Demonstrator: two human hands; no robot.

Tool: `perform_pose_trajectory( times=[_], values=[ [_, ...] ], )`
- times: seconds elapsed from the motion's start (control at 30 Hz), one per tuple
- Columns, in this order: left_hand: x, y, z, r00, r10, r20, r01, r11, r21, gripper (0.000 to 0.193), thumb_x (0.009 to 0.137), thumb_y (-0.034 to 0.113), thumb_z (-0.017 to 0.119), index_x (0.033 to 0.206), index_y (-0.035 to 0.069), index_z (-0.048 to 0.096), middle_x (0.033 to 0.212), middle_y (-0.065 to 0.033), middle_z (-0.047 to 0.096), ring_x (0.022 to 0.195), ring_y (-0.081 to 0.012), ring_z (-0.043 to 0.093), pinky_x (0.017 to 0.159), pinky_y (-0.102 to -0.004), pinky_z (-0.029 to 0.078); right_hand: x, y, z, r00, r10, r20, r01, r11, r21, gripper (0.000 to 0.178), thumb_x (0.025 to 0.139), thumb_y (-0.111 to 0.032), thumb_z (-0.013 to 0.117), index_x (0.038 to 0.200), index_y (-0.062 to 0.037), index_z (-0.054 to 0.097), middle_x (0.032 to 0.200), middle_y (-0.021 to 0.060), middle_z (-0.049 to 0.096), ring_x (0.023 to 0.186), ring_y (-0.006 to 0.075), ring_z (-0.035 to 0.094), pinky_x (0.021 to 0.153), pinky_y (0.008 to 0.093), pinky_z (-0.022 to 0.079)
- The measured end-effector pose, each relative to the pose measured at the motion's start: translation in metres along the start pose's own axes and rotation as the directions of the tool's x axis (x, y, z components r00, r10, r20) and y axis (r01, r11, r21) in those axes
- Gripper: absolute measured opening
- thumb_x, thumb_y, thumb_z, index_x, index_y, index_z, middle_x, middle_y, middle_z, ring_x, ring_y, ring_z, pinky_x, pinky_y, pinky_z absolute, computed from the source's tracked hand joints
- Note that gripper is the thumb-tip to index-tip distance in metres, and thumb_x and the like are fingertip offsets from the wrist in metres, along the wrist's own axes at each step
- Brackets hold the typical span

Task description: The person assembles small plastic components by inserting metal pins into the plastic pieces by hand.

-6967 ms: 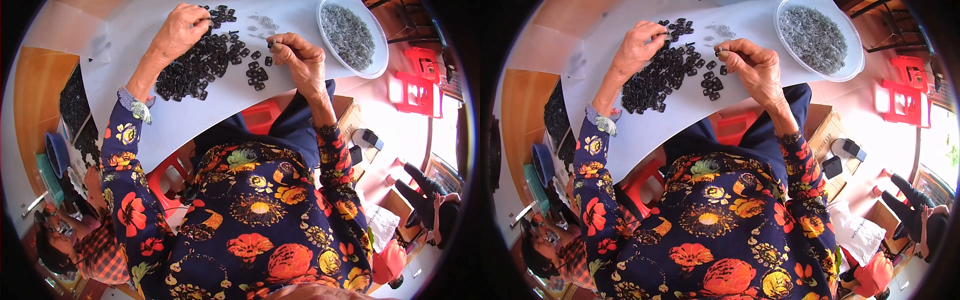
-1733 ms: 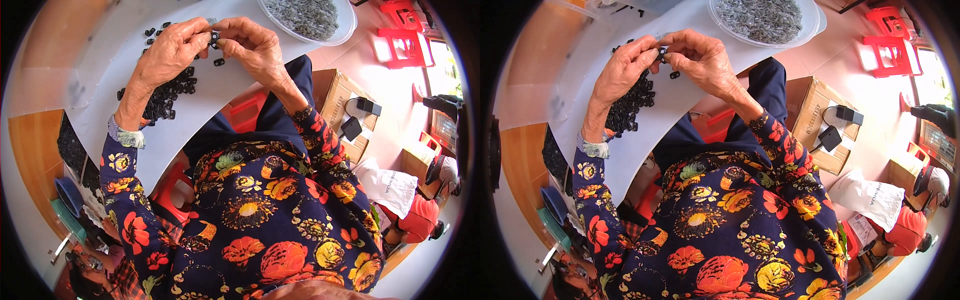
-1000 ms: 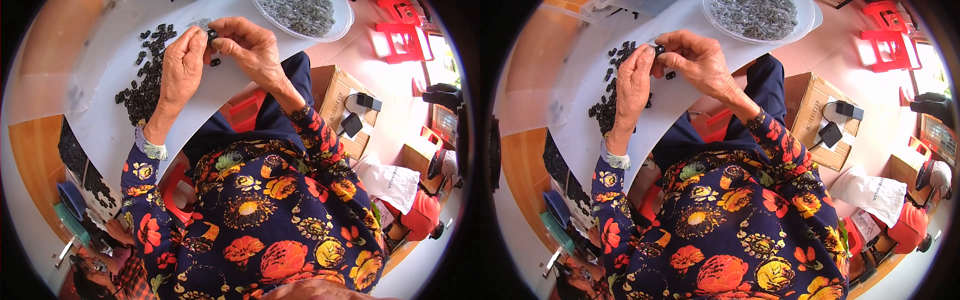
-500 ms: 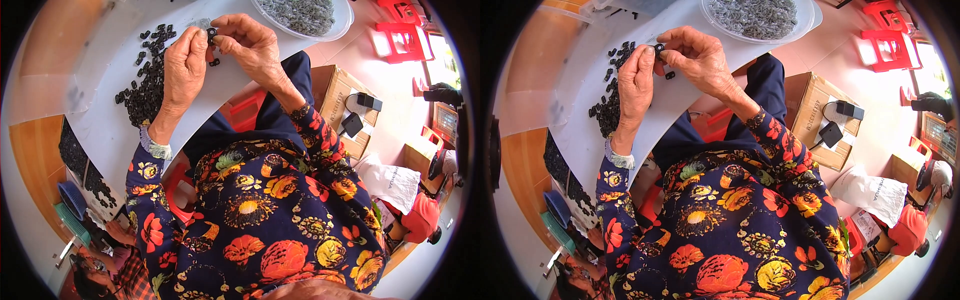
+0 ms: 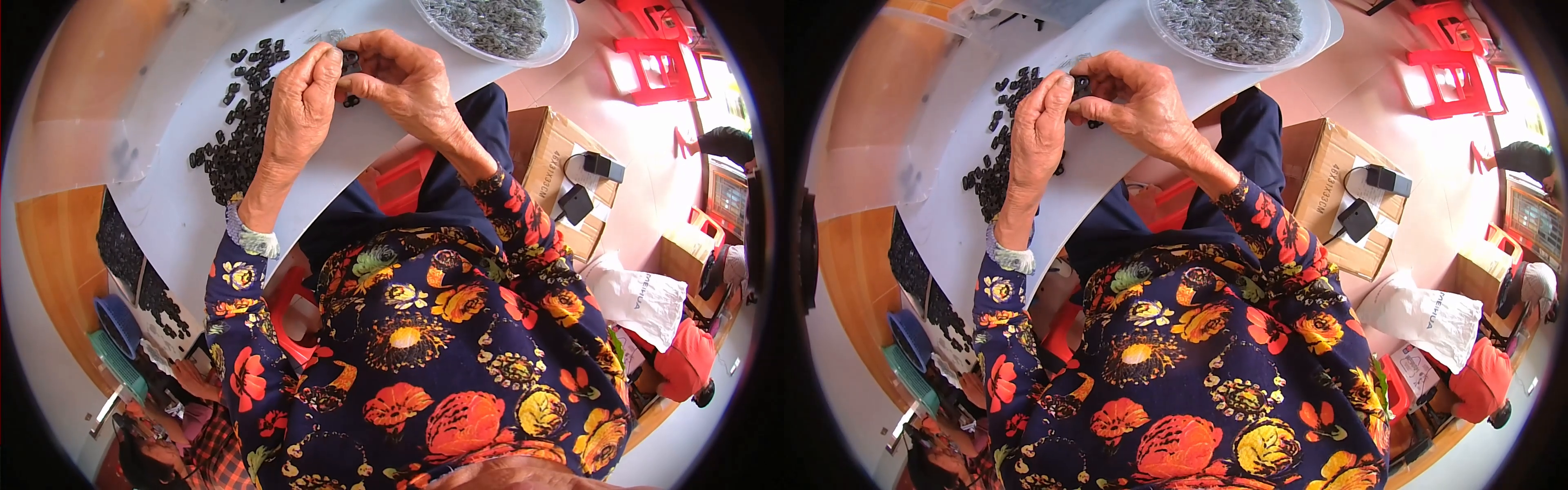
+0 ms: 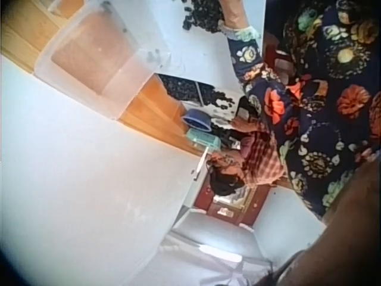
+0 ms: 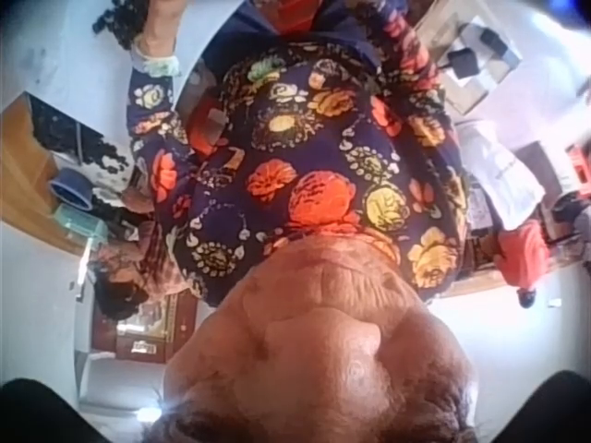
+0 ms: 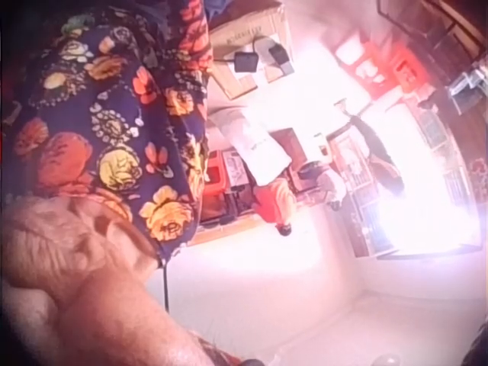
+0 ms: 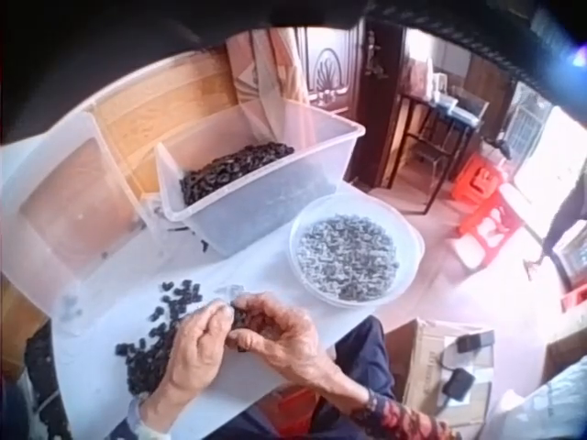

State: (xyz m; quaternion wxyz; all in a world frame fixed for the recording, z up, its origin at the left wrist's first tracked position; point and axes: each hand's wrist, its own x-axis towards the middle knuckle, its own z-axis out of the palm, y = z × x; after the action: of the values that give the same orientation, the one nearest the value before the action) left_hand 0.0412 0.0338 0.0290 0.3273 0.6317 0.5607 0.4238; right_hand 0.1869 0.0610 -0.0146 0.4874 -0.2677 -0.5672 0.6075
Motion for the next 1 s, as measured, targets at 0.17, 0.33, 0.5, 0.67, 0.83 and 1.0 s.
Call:
perform_pose_trajectory(
  times=[0.17, 0.33, 0.5, 0.67, 0.83, 1.0],
  values=[
    [-0.001, 0.002, -0.006, 0.989, -0.09, 0.12, 0.089, 0.996, 0.015, 0.028, 0.096, 0.023, 0.048, 0.083, -0.002, 0.049, 0.058, -0.0015, 0.04, 0.056, -0.0083, 0.04, 0.051, -0.0253, 0.038, 0.0, -0.002, -0.001, 0.992, -0.123, -0.011, 0.116, 0.956, -0.269, 0.027, 0.076, -0.007, 0.073, 0.096, 0.0033, 0.059, 0.068, 0.0044, 0.06, 0.066, 0.0095, 0.061, 0.059, 0.024, 0.049],
    [-0.01, -0.007, -0.003, 0.994, -0.092, 0.052, 0.092, 0.996, 0.017, 0.029, 0.096, 0.024, 0.048, 0.088, -0.003, 0.051, 0.061, -0.0031, 0.043, 0.056, -0.0094, 0.042, 0.052, -0.026, 0.039, -0.001, -0.013, 0.002, 0.981, -0.185, 0.061, 0.194, 0.898, -0.396, 0.023, 0.073, -0.005, 0.072, 0.09, 0.001, 0.057, 0.068, 0.0088, 0.064, 0.061, 0.0153, 0.062, 0.057, 0.0264, 0.049],
    [-0.011, -0.012, -0.006, 0.992, -0.063, 0.11, 0.061, 0.998, 0.019, 0.03, 0.096, 0.025, 0.047, 0.092, -0.004, 0.052, 0.063, -0.0034, 0.045, 0.057, -0.0099, 0.043, 0.053, -0.0262, 0.04, -0.001, -0.009, 0.0, 0.987, -0.142, 0.081, 0.162, 0.898, -0.41, 0.027, 0.074, -0.004, 0.074, 0.095, 0.0005, 0.058, 0.072, 0.0064, 0.061, 0.065, 0.0114, 0.059, 0.062, 0.025, 0.05],
    [-0.011, -0.015, -0.005, 0.992, -0.031, 0.123, 0.033, 0.999, -0.017, 0.03, 0.096, 0.026, 0.046, 0.082, 0.0, 0.046, 0.062, -0.0029, 0.042, 0.057, -0.0108, 0.042, 0.053, -0.0271, 0.04, 0.0, -0.012, 0.002, 0.985, -0.14, 0.105, 0.17, 0.906, -0.388, 0.02, 0.074, -0.001, 0.067, 0.089, 0.0016, 0.053, 0.071, 0.0112, 0.066, 0.065, 0.0178, 0.066, 0.059, 0.0281, 0.051],
    [-0.013, -0.014, -0.004, 0.988, -0.055, 0.142, 0.064, 0.996, -0.062, 0.03, 0.096, 0.026, 0.045, 0.08, 0.001, 0.045, 0.062, -0.0027, 0.041, 0.057, -0.011, 0.041, 0.053, -0.0274, 0.039, -0.003, -0.012, 0.0, 0.989, -0.096, 0.11, 0.128, 0.935, -0.331, 0.021, 0.076, 0.002, 0.069, 0.092, 0.0019, 0.057, 0.076, 0.0099, 0.065, 0.071, 0.0144, 0.066, 0.064, 0.0255, 0.051],
    [-0.012, -0.006, -0.01, 0.973, -0.054, 0.225, 0.065, 0.997, -0.043, 0.03, 0.096, 0.025, 0.045, 0.079, 0.001, 0.044, 0.06, -0.0021, 0.041, 0.056, -0.0111, 0.04, 0.053, -0.0281, 0.039, -0.006, -0.009, -0.001, 0.986, -0.113, 0.122, 0.148, 0.93, -0.336, 0.019, 0.077, 0.001, 0.069, 0.092, 0.0021, 0.057, 0.076, 0.0092, 0.065, 0.072, 0.0126, 0.065, 0.063, 0.0248, 0.051]
  ],
)
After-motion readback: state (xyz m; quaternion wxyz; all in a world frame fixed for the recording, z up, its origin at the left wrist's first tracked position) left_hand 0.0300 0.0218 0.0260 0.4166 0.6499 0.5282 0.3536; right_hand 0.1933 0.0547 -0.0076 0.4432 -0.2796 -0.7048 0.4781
